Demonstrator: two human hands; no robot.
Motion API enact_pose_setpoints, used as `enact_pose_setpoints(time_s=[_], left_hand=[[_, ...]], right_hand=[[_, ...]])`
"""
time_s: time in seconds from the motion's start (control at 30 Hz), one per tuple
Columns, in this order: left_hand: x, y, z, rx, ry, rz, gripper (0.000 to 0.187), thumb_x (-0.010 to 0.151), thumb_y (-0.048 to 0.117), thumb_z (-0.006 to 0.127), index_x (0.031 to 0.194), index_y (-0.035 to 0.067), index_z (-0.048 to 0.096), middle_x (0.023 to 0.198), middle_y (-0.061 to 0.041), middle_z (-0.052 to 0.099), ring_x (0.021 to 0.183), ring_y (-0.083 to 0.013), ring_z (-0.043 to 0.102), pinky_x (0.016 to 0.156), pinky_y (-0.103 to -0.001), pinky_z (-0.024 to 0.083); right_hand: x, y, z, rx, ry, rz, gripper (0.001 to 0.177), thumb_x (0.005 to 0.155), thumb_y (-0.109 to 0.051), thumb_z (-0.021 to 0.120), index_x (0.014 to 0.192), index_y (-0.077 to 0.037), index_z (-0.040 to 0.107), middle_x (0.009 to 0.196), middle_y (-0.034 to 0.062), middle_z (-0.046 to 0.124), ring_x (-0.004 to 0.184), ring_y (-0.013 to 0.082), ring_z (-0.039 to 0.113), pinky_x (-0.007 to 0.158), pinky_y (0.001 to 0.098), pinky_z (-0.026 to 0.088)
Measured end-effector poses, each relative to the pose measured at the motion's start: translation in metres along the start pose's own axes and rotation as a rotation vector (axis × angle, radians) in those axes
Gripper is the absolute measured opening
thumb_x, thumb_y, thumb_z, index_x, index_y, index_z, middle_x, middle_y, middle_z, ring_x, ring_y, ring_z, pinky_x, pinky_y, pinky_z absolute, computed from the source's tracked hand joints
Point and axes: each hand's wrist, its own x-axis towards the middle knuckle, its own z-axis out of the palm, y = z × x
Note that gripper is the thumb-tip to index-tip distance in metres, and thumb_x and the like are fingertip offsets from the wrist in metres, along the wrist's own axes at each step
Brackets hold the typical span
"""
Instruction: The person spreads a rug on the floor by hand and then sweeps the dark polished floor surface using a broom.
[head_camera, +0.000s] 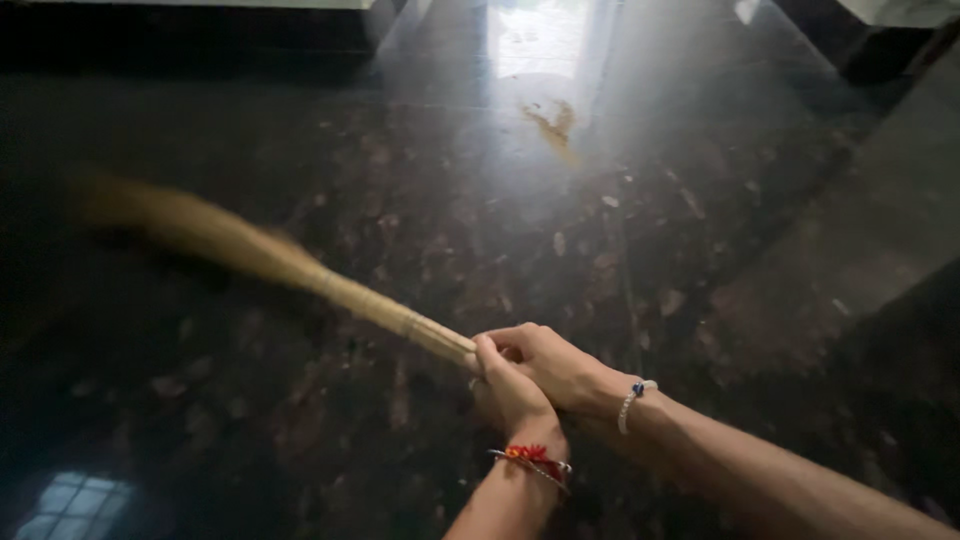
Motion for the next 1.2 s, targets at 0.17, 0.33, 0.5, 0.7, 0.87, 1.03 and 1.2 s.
enact_pose_setpoints(time_s=[0.17, 0.33, 0.5, 0.7, 0.87, 1.03, 1.2], left_hand=[[0.007, 0.005, -0.014, 0.035, 0.262, -0.008, 0.062, 0.094, 0.046, 0.044, 0.106, -0.007, 0.072, 0.104, -0.022, 0.077, 0.097, -0.0326, 0.077, 0.085, -0.045, 0.059], [0.033, 0.000, -0.010, 0.071, 0.126, -0.034, 0.062, 0.095, 0.041, 0.040, 0.115, -0.012, 0.065, 0.115, -0.028, 0.072, 0.101, -0.0371, 0.074, 0.087, -0.046, 0.058], [0.069, -0.007, 0.009, 0.036, -0.134, -0.064, 0.061, 0.093, 0.037, 0.039, 0.125, -0.012, 0.057, 0.127, -0.030, 0.065, 0.110, -0.0400, 0.072, 0.089, -0.047, 0.059], [0.099, -0.007, 0.027, 0.277, -0.331, -0.199, 0.061, 0.094, 0.045, 0.041, 0.127, -0.004, 0.057, 0.122, -0.023, 0.064, 0.109, -0.0385, 0.069, 0.085, -0.056, 0.060], [0.119, -0.001, 0.040, 0.563, -0.573, -0.393, 0.053, 0.093, 0.049, 0.044, 0.123, 0.008, 0.057, 0.111, -0.018, 0.062, 0.095, -0.0336, 0.063, 0.074, -0.054, 0.047], [0.118, -0.004, 0.046, 0.452, -0.569, -0.169, 0.055, 0.089, 0.039, 0.052, 0.124, -0.002, 0.064, 0.116, -0.022, 0.070, 0.105, -0.0347, 0.068, 0.083, -0.051, 0.053], [0.096, -0.004, 0.047, 0.401, -0.399, 0.017, 0.060, 0.092, 0.039, 0.052, 0.132, -0.005, 0.054, 0.126, -0.026, 0.064, 0.115, -0.0368, 0.067, 0.094, -0.050, 0.055]], right_hand=[[0.010, -0.011, 0.016, -0.300, -0.153, -0.145, 0.041, 0.092, -0.038, 0.068, 0.121, -0.011, 0.075, 0.090, 0.0099, 0.078, 0.081, 0.0158, 0.071, 0.073, 0.0351, 0.055], [0.021, -0.005, 0.012, -0.317, -0.116, -0.015, 0.041, 0.091, -0.038, 0.066, 0.121, -0.010, 0.072, 0.098, 0.0103, 0.079, 0.085, 0.0183, 0.073, 0.076, 0.0369, 0.057], [0.055, 0.019, -0.002, -0.235, 0.028, 0.106, 0.041, 0.091, -0.037, 0.069, 0.114, -0.004, 0.074, 0.100, 0.0130, 0.079, 0.089, 0.0195, 0.074, 0.079, 0.0369, 0.057], [0.074, 0.047, -0.011, -0.032, 0.192, 0.207, 0.039, 0.093, -0.034, 0.063, 0.117, -0.004, 0.071, 0.102, 0.0125, 0.077, 0.090, 0.0220, 0.074, 0.078, 0.0397, 0.057], [0.082, 0.062, -0.010, 0.017, 0.371, 0.112, 0.035, 0.094, -0.027, 0.060, 0.113, 0.000, 0.071, 0.099, 0.0146, 0.078, 0.089, 0.0204, 0.074, 0.077, 0.0376, 0.056], [0.066, 0.046, -0.007, 0.120, 0.485, 0.138, 0.031, 0.095, -0.028, 0.061, 0.109, -0.001, 0.069, 0.094, 0.0111, 0.075, 0.083, 0.0175, 0.070, 0.071, 0.0366, 0.056], [0.063, 0.055, -0.011, 0.177, 0.429, -0.175, 0.030, 0.098, -0.028, 0.063, 0.103, 0.001, 0.071, 0.083, 0.0072, 0.071, 0.074, 0.0121, 0.062, 0.064, 0.0325, 0.053]])
